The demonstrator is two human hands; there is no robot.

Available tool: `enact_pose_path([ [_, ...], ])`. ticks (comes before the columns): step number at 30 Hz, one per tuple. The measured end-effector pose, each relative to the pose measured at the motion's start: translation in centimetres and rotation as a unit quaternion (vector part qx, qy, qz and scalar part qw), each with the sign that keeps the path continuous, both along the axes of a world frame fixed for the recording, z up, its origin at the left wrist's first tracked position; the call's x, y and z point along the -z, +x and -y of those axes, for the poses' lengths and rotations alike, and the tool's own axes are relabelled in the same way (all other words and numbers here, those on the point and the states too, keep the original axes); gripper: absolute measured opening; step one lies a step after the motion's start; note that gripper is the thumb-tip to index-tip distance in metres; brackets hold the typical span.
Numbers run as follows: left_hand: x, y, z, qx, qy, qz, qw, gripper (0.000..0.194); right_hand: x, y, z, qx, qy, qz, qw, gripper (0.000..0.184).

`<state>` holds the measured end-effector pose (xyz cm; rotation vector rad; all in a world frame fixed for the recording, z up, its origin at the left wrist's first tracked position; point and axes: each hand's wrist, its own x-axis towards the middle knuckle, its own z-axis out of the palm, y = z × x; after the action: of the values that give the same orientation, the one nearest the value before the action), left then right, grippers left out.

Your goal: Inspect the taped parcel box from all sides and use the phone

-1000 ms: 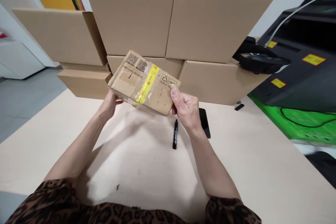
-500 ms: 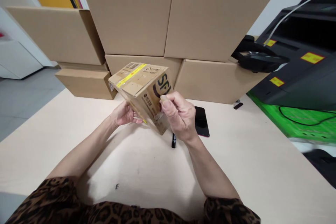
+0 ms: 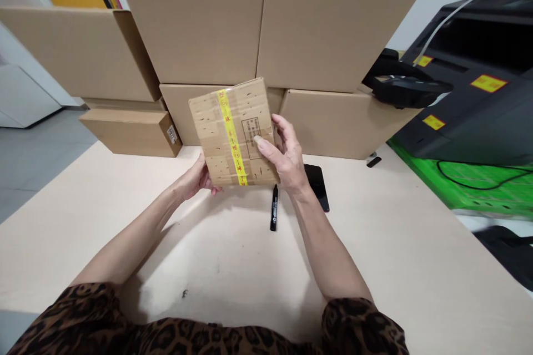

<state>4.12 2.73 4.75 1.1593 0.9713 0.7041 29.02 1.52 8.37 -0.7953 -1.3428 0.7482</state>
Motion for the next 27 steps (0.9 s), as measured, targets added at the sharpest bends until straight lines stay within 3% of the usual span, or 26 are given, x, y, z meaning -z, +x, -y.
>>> enact_pose_path([
  [4,0.3,0.0,0.2,-0.069,0.106,-0.089,0.988,0.095,0.4,0.1,-0.9,-0.019,-0.055,-0.063,0.996,0.069],
  [8,-0.4,-0.2,0.7,-0.122,0.156,-0.113,0.974,0.105,0.6,-0.4,-1.5,0.025,-0.08,-0.181,0.98,0.063],
  [13,-2.2,0.1,2.0,-0.065,0.173,-0.06,0.981,0.127,1.2,-2.2,-1.4,0.062,-0.123,-0.287,0.948,0.056],
  [15,-2.4,0.5,2.3,-0.082,0.188,-0.019,0.979,0.131,1.7,-3.2,-1.1,0.062,-0.136,-0.305,0.94,0.057],
  [21,-2.2,0.7,1.3,-0.247,0.186,0.062,0.949,0.105,3.3,-4.4,-0.9,0.029,-0.162,-0.238,0.957,0.054],
  [25,-2.8,-0.7,0.3,-0.269,0.196,0.073,0.94,0.081,3.4,-2.7,-1.4,-0.015,-0.176,-0.119,0.977,0.053],
  [27,-3.2,-1.4,-0.1,-0.267,0.186,0.084,0.942,0.071,3.3,-1.3,-1.3,0.001,-0.178,-0.09,0.98,0.051],
])
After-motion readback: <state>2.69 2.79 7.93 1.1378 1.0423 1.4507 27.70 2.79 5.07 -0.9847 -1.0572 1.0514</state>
